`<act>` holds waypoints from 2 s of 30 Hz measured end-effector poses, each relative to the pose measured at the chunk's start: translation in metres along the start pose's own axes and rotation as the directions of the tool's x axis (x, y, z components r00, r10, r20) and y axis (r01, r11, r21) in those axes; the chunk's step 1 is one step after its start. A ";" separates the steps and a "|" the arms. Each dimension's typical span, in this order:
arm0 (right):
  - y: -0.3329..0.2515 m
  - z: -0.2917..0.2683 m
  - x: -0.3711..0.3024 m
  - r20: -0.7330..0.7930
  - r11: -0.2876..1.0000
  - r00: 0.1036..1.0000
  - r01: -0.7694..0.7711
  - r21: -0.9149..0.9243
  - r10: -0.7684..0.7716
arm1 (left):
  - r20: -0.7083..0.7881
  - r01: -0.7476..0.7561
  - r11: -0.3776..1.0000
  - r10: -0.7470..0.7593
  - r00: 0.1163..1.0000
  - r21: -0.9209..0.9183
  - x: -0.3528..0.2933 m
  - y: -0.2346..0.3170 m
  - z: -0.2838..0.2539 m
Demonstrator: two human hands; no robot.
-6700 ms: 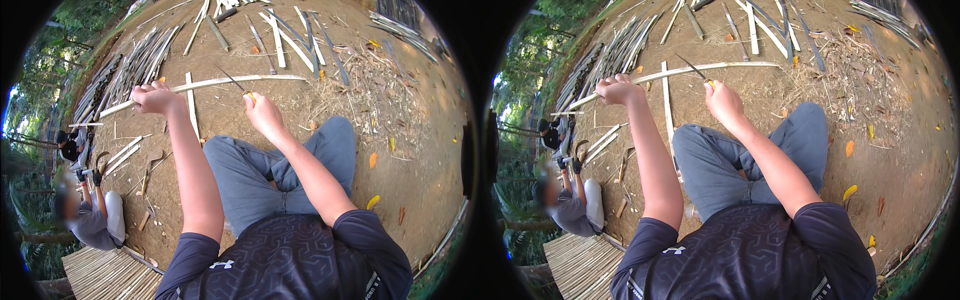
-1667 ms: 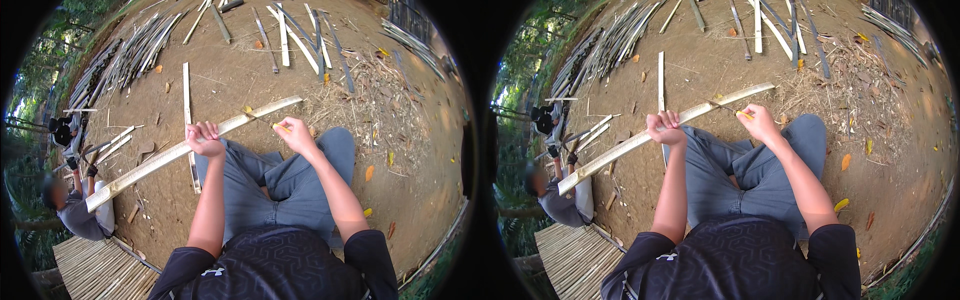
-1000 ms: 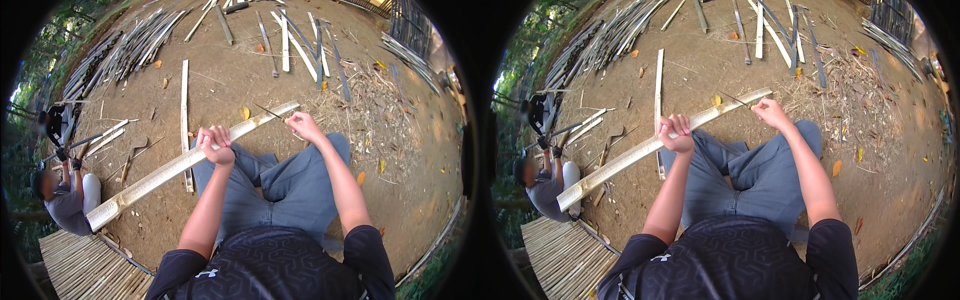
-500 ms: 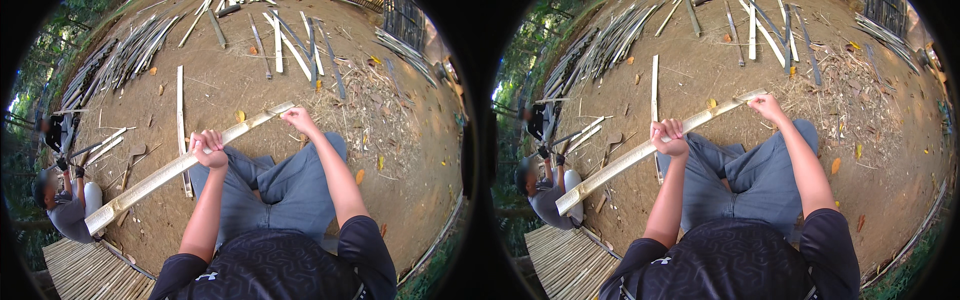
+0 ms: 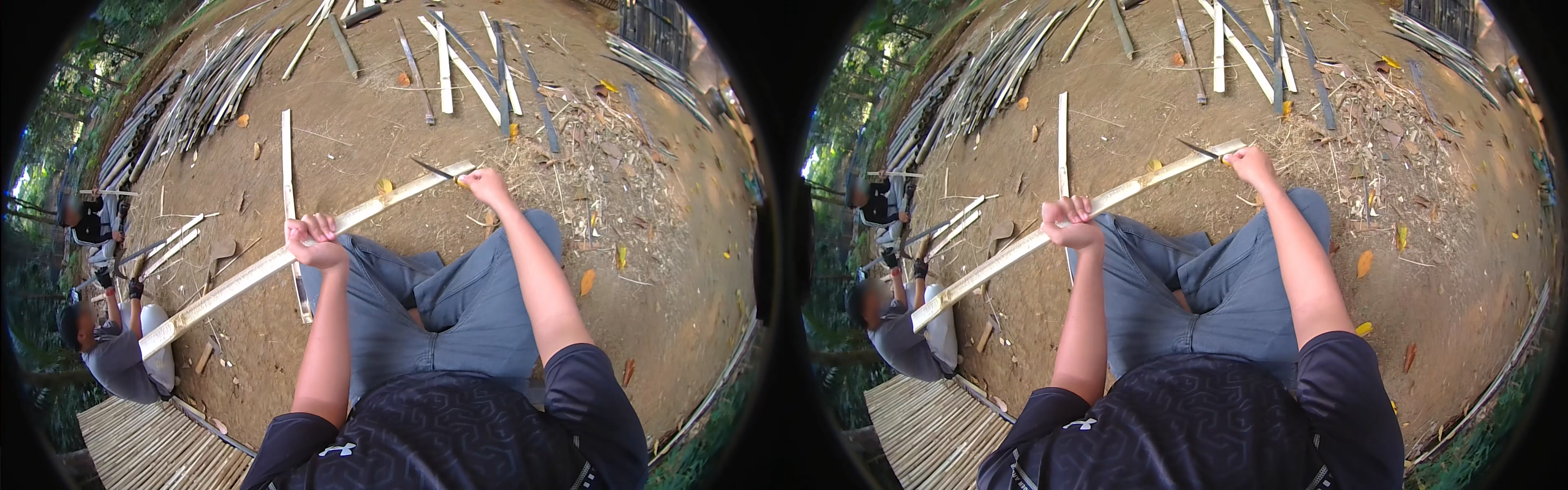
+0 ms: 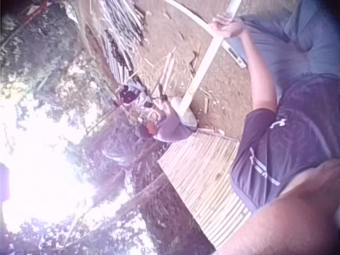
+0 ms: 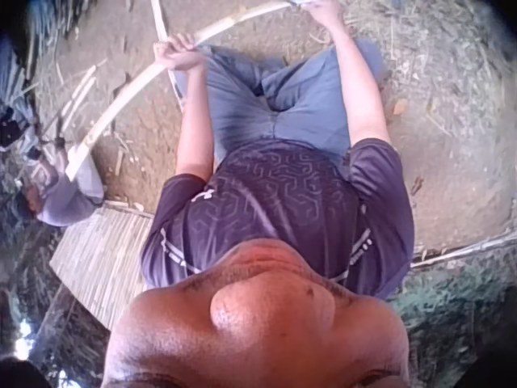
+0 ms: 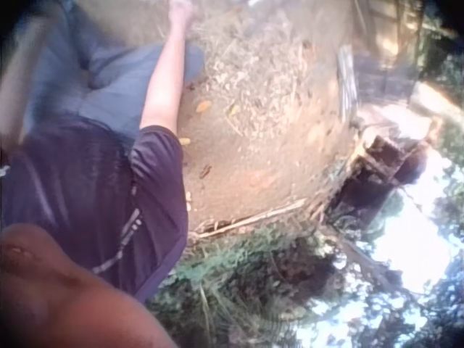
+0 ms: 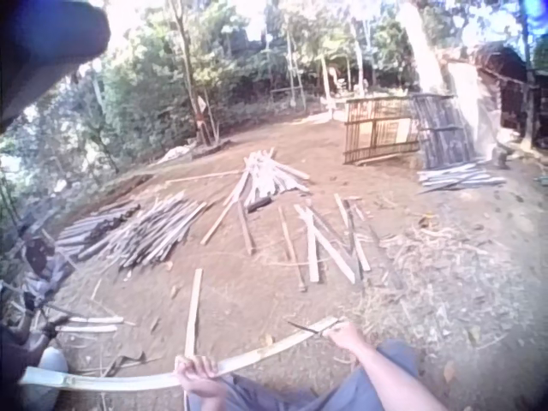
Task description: The person scrapes a long bamboo strip with a knife, drawing the blade across the surface and edges while sitting cross-legged on the ground.
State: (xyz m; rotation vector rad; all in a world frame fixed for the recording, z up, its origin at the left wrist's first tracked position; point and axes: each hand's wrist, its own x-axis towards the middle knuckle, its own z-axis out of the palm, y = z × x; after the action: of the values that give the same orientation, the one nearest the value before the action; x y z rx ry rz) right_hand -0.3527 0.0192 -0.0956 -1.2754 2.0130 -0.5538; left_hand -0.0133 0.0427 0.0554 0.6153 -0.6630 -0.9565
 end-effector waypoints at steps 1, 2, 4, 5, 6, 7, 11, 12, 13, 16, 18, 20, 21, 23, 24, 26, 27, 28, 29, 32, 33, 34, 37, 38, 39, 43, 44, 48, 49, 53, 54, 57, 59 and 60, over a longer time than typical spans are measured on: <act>-0.004 0.014 -0.008 -0.094 0.997 0.993 0.067 -0.030 -0.070 | -0.055 0.017 1.000 -0.018 0.998 -0.023 0.004 0.001 -0.004; -0.011 0.025 -0.021 -0.184 0.990 0.973 0.127 -0.064 -0.136 | -0.058 0.013 1.000 -0.014 0.998 -0.025 0.008 0.002 -0.010; -0.030 0.021 -0.042 -0.082 0.977 0.979 0.175 -0.119 -0.185 | -0.062 0.007 1.000 -0.009 0.998 -0.028 0.013 0.000 -0.022; -0.047 0.016 -0.053 -0.051 0.961 0.971 0.221 -0.167 -0.232 | -0.073 0.011 1.000 -0.013 0.997 -0.026 0.014 0.000 -0.026; -0.059 0.011 -0.061 -0.025 0.940 0.960 0.266 -0.215 -0.278 | -0.076 0.011 1.000 -0.012 0.997 -0.018 0.013 0.000 -0.025; -0.063 0.012 -0.073 -0.004 0.880 0.894 0.440 -0.178 -0.448 | -0.079 0.013 1.000 -0.014 0.997 -0.009 0.010 0.003 -0.023; -0.053 0.008 -0.050 -0.084 0.986 0.994 0.062 -0.156 -0.076 | -0.074 0.029 0.999 -0.031 0.997 -0.025 0.012 0.000 -0.014; -0.043 0.009 -0.048 -0.093 0.973 0.985 0.127 -0.192 -0.147 | -0.067 0.034 0.999 -0.036 0.997 -0.038 0.011 -0.001 -0.013; -0.048 0.006 -0.046 -0.097 0.952 0.967 0.207 -0.225 -0.234 | -0.086 0.042 0.999 -0.044 0.995 -0.025 0.012 0.001 -0.017; -0.056 0.010 -0.061 -0.089 0.891 0.902 0.394 -0.227 -0.422 | -0.096 0.037 0.999 -0.039 0.995 -0.018 0.011 0.003 -0.025; -0.051 0.015 -0.058 -0.105 0.905 0.910 0.375 -0.200 -0.401 | -0.084 0.034 0.999 -0.034 0.996 -0.003 0.012 0.001 -0.028; -0.037 0.008 -0.035 -0.171 0.961 0.955 0.211 -0.178 -0.241 | -0.077 0.040 0.999 -0.041 0.996 -0.021 0.014 -0.004 -0.023; -0.036 0.011 -0.033 -0.171 0.923 0.923 0.301 -0.238 -0.345 | -0.090 0.042 0.999 -0.043 0.995 -0.016 0.014 -0.003 -0.023; -0.041 0.016 -0.045 -0.141 0.901 0.903 0.370 -0.226 -0.406 | -0.092 0.023 1.000 -0.023 0.996 0.006 0.015 0.000 -0.023; -0.044 0.016 -0.049 -0.124 0.889 0.892 0.402 -0.221 -0.434 | -0.095 0.016 1.000 -0.015 0.995 0.018 0.013 0.002 -0.023; -0.038 0.009 -0.029 -0.189 0.970 0.979 0.032 -0.243 -0.079 | -0.034 0.003 1.000 -0.002 0.999 0.018 0.012 0.000 -0.021; -0.027 0.009 -0.025 -0.179 0.974 0.979 0.058 -0.217 -0.099 | -0.009 0.004 1.000 -0.004 1.000 0.006 0.010 -0.001 -0.018; -0.030 0.009 -0.023 -0.160 0.977 0.978 0.099 -0.190 -0.130 | 0.010 -0.009 1.000 0.009 1.000 -0.001 0.012 0.001 -0.018; -0.032 0.009 -0.024 -0.116 0.946 0.941 0.305 -0.111 -0.317 | -0.006 -0.009 1.000 0.009 1.000 -0.002 0.009 0.002 -0.013; -0.034 0.012 -0.029 -0.149 0.965 0.956 0.238 -0.107 -0.252 | 0.033 -0.017 0.999 0.018 0.999 -0.034 0.006 0.005 -0.008; -0.022 0.011 -0.021 -0.238 0.985 0.968 0.037 -0.171 -0.078 | 0.046 -0.020 0.999 0.021 0.999 -0.031 0.005 0.002 -0.003; -0.004 0.008 -0.011 -0.272 0.977 0.962 -0.084 -0.198 0.027 | 0.044 -0.007 1.000 0.007 0.999 -0.019 0.004 -0.002 0.004; -0.043 0.009 -0.032 -0.162 0.922 0.909 0.386 -0.020 -0.384 | 0.095 -0.027 0.998 0.032 0.995 -0.055 0.003 0.006 -0.001; -0.044 0.013 -0.040 -0.174 0.887 0.873 0.461 -0.016 -0.456 | 0.129 -0.038 0.997 0.046 0.991 -0.061 0.003 0.005 0.003; -0.068 0.009 -0.056 -0.081 0.955 0.953 0.286 -0.074 -0.292 | 0.097 -0.045 0.998 0.050 0.994 -0.051 0.005 0.008 -0.001; -0.013 0.002 -0.029 -0.317 0.961 0.945 -0.154 -0.228 0.077 | 0.147 0.018 0.998 -0.009 0.989 -0.062 0.005 0.005 0.017; -0.012 -0.001 -0.031 -0.280 0.972 0.957 -0.135 -0.191 0.078 | 0.172 0.025 0.999 -0.017 0.985 -0.045 0.007 0.008 0.015; -0.010 0.005 -0.049 -0.157 0.976 0.987 0.016 0.219 0.019 | 0.306 0.029 0.999 -0.034 0.952 0.021 0.016 0.017 0.027; -0.010 0.006 -0.056 -0.142 0.983 0.990 0.021 0.180 0.005 | 0.309 0.030 0.999 -0.038 0.950 0.031 0.020 0.018 0.032; 0.012 0.017 -0.054 -0.338 0.978 0.931 0.185 0.099 -0.142 | 0.320 0.057 0.998 -0.044 0.946 -0.031 0.042 0.018 0.060; 0.011 0.019 -0.055 -0.339 0.977 0.932 0.177 0.116 -0.128 | 0.313 0.064 0.997 -0.048 0.949 -0.042 0.047 0.021 0.066; 0.021 0.014 -0.050 -0.397 0.971 0.908 0.198 0.132 -0.131 | 0.336 0.071 0.995 -0.041 0.941 -0.076 0.060 0.032 0.099; 0.013 0.014 -0.055 -0.373 0.980 0.919 0.175 0.097 -0.127 | 0.452 0.074 0.997 -0.059 0.890 -0.017 0.074 0.043 0.108; 0.007 0.013 -0.060 -0.358 0.983 0.925 0.163 0.080 -0.124 | 0.504 0.073 0.997 -0.071 0.861 0.016 0.080 0.048 0.110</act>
State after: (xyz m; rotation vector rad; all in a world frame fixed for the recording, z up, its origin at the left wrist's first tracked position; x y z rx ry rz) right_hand -0.3305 0.0763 -0.0898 -1.3387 2.1485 -1.0107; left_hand -0.0364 -0.0265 0.1799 0.3830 -1.1112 -1.2043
